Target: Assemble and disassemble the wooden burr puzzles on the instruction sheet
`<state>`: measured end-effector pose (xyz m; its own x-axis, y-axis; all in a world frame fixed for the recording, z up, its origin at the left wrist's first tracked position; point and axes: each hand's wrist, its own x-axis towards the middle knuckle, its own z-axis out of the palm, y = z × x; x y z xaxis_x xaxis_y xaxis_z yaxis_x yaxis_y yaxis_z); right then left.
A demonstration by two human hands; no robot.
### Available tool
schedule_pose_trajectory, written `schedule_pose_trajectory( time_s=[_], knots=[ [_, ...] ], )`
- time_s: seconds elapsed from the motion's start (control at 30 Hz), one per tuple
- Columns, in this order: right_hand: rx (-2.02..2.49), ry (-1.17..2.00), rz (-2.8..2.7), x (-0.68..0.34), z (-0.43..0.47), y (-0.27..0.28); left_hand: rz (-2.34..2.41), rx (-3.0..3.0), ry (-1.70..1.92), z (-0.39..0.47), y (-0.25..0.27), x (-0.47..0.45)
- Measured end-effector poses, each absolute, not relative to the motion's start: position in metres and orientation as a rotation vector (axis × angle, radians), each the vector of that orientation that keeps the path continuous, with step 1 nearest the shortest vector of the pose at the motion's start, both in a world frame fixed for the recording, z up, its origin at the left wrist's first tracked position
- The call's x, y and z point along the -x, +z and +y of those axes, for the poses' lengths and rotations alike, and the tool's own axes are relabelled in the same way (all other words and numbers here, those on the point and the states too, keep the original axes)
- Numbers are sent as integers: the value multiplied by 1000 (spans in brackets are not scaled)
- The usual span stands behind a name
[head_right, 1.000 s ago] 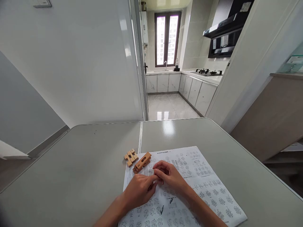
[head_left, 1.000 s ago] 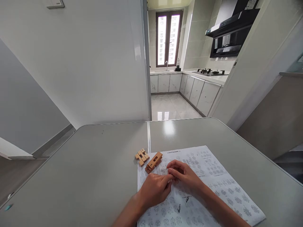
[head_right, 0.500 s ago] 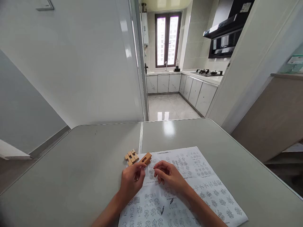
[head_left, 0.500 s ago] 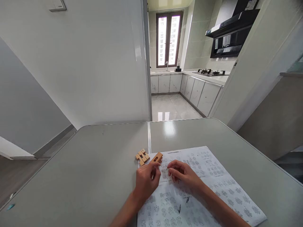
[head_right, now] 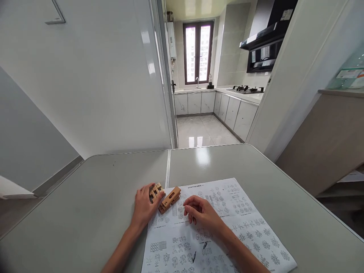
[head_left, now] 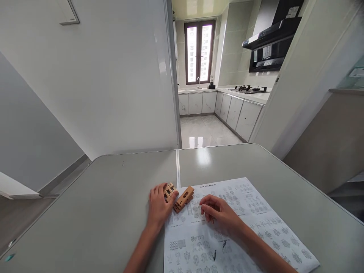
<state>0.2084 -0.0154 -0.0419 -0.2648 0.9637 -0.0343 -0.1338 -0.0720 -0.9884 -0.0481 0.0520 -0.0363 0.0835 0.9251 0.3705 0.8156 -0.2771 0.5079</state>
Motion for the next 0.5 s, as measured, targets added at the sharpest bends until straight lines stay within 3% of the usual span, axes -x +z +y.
schedule_pose_trajectory(
  time_s=[0.5],
  knots=[
    [1022, 1515, -1265, -207, -17, -35, 1746, -2081, 942, 57, -39, 56]
  ],
)
